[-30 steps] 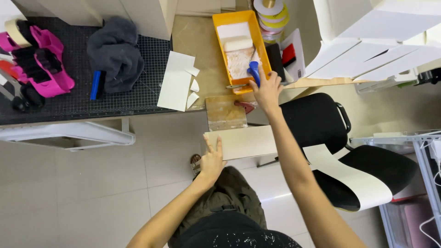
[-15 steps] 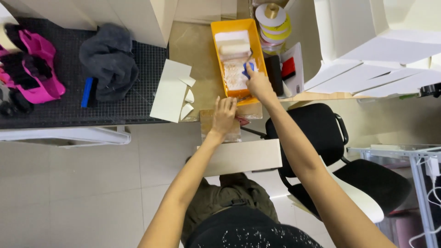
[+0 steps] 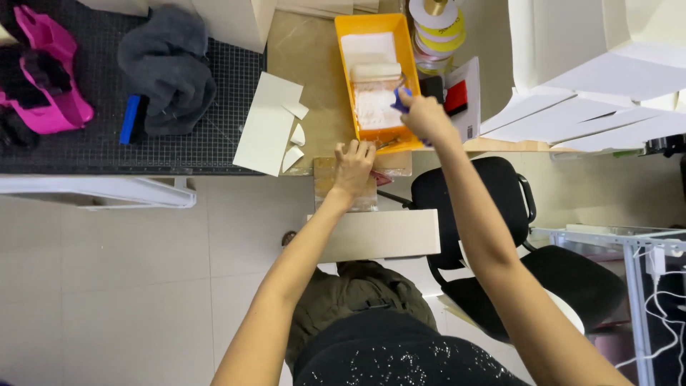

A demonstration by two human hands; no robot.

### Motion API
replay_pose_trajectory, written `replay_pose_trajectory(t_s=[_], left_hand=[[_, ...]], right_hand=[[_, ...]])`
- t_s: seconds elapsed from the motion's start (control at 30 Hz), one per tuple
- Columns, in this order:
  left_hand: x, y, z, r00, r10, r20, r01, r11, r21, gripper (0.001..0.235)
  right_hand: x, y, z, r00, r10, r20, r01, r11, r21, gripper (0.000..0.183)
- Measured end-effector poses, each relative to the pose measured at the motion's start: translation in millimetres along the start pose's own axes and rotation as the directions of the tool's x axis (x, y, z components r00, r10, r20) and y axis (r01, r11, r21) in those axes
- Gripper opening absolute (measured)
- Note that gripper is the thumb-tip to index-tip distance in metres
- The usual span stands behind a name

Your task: Applying white adhesive paper to a rectangular component, smoothing it with a roller and squeegee, and trimming with scissors.

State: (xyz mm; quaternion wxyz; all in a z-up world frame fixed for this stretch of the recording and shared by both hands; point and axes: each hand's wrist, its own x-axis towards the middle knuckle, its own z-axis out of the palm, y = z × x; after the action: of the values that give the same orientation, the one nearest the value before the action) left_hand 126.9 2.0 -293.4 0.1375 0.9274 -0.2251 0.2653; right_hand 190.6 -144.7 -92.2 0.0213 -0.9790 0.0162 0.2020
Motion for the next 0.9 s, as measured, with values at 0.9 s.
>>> replay_pose_trajectory(t_s=[0.9], left_hand=[[3, 4, -28, 0.999, -0.047, -0.011, 0.046, 0.998, -0.038, 0.021]], right_hand=[[12, -23, -13, 0.991, 0.064, 0.116, -0.058, 0.997, -0.056, 0.058]])
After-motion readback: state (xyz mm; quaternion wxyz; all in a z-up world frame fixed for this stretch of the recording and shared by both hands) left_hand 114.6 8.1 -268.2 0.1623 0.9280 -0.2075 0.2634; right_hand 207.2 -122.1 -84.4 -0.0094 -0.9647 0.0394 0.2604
